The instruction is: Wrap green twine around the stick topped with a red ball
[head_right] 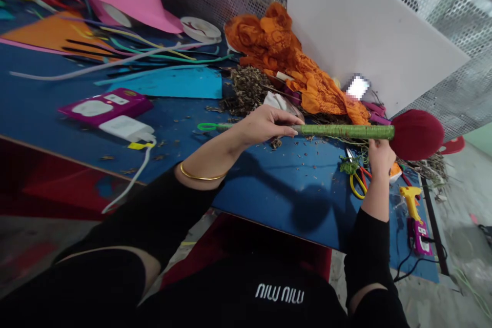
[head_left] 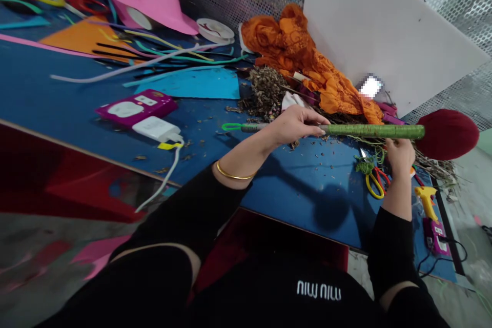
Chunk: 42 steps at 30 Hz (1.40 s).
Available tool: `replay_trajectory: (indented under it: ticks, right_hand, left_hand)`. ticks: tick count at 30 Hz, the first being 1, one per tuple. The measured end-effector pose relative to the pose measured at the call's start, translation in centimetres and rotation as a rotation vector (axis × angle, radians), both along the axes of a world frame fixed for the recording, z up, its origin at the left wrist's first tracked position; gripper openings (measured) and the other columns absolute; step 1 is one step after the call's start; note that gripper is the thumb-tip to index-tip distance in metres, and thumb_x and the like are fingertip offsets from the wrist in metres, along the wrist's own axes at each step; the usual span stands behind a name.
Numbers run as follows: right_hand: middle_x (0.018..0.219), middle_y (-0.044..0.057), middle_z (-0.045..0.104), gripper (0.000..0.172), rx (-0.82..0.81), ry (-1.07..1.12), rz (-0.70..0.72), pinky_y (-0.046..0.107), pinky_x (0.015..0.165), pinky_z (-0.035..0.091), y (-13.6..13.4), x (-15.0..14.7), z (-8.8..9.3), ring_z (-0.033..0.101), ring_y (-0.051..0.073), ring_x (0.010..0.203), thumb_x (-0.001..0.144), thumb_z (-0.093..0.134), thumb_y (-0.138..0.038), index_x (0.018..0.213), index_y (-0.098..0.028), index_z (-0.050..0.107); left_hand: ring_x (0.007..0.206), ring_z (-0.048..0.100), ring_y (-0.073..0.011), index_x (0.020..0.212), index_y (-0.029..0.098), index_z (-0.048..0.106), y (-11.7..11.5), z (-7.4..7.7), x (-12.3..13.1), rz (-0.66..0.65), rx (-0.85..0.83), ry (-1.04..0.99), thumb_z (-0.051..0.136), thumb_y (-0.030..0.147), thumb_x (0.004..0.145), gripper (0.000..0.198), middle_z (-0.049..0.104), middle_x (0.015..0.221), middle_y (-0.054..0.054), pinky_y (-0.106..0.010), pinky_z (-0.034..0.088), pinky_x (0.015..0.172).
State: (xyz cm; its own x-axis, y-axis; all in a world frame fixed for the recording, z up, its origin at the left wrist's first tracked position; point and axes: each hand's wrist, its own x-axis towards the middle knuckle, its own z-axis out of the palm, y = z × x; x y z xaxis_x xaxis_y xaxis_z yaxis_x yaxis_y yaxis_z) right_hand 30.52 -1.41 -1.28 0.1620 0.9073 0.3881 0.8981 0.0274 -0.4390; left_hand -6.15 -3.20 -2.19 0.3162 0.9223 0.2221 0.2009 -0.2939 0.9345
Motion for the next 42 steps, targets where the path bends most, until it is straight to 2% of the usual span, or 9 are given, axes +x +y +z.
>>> replay_trajectory:
  ticks: [3,6,9,13,18,21,27,35,42]
  right_hand:
    - [0.096,0.013,0.078,0.030,0.018,0.063,0.075,0.049,0.098,0.056,-0.2,-4.5,-1.2,0.071,0.031,0.100,0.090,0.068,-0.047,0.086,-0.019,0.075]
    - [0.104,0.008,0.080,0.042,-0.049,0.436,0.476,0.043,0.097,0.056,-1.5,-10.2,-2.7,0.071,0.026,0.101,0.083,0.073,-0.059,0.101,-0.021,0.075]
    - [0.095,0.004,0.079,0.039,-0.093,0.544,0.625,0.034,0.087,0.056,-3.5,-14.1,-3.5,0.070,0.020,0.090,0.082,0.076,-0.059,0.094,-0.022,0.073]
    - [0.069,0.000,0.064,0.036,0.079,0.440,0.594,0.032,0.070,0.052,-5.6,-15.0,-2.6,0.060,0.016,0.068,0.099,0.059,-0.051,0.077,-0.023,0.068]
    - [0.104,0.009,0.071,0.038,0.386,0.536,0.747,0.050,0.104,0.056,-6.7,-15.1,-1.6,0.069,0.028,0.115,0.100,0.057,-0.055,0.079,-0.027,0.071]
    - [0.088,0.007,0.068,0.043,0.301,0.764,0.853,0.053,0.105,0.055,-6.7,-16.0,-2.2,0.071,0.027,0.102,0.102,0.052,-0.057,0.075,-0.026,0.067]
    - [0.057,-0.003,0.040,0.045,0.298,1.065,0.743,0.032,0.060,0.042,-6.8,-17.1,-2.6,0.043,0.015,0.056,0.098,0.062,-0.044,0.060,-0.024,0.051]
    - [0.055,-0.005,0.039,0.047,0.181,1.297,0.480,0.028,0.056,0.033,-8.4,-17.8,-1.6,0.036,0.009,0.052,0.086,0.074,-0.044,0.056,-0.021,0.047]
    - [0.057,-0.004,0.044,0.049,0.184,1.219,0.500,0.028,0.057,0.034,-9.3,-18.4,-1.0,0.039,0.009,0.056,0.087,0.076,-0.051,0.056,-0.021,0.053]
  left_hand:
    - [0.073,0.071,-0.0166,0.114,0.013,0.085,-0.2,0.0,0.3,0.031,0.005,-0.055,0.076,0.034,0.074,0.045,0.082,0.088,-0.008,-0.027,0.055,0.068]
    - [0.078,0.073,-0.0181,0.108,0.016,0.086,-0.4,0.0,0.5,0.039,0.025,-0.072,0.077,0.032,0.074,0.039,0.083,0.092,-0.007,-0.027,0.057,0.072]
    - [0.079,0.073,-0.0182,0.106,0.015,0.087,-0.5,0.1,0.7,0.028,0.028,-0.079,0.076,0.030,0.075,0.036,0.083,0.090,-0.006,-0.027,0.057,0.073]
    - [0.078,0.073,-0.0176,0.109,0.015,0.086,-0.1,-0.1,0.8,0.055,0.057,-0.039,0.076,0.030,0.078,0.036,0.082,0.084,-0.005,-0.027,0.057,0.075]
    - [0.077,0.073,-0.0185,0.109,0.017,0.086,0.6,-1.1,1.2,0.114,0.086,-0.013,0.076,0.035,0.080,0.036,0.083,0.086,-0.005,-0.028,0.057,0.075]
    - [0.081,0.076,-0.0194,0.107,0.020,0.086,0.7,-1.7,1.7,0.132,0.098,0.012,0.076,0.036,0.080,0.033,0.084,0.090,-0.005,-0.027,0.057,0.075]
    - [0.084,0.076,-0.0197,0.114,0.023,0.085,-0.4,-1.5,2.9,0.144,0.080,0.092,0.075,0.035,0.083,0.035,0.085,0.092,-0.003,-0.027,0.056,0.076]
    - [0.109,0.077,-0.0275,0.115,0.033,0.085,-2.1,-0.3,4.1,0.286,0.025,0.359,0.073,0.036,0.089,0.029,0.084,0.114,-0.001,-0.036,0.055,0.091]
    - [0.110,0.077,-0.0268,0.120,0.035,0.083,-2.2,-0.6,4.3,0.293,0.084,0.454,0.070,0.038,0.091,0.031,0.084,0.117,0.000,-0.035,0.056,0.090]
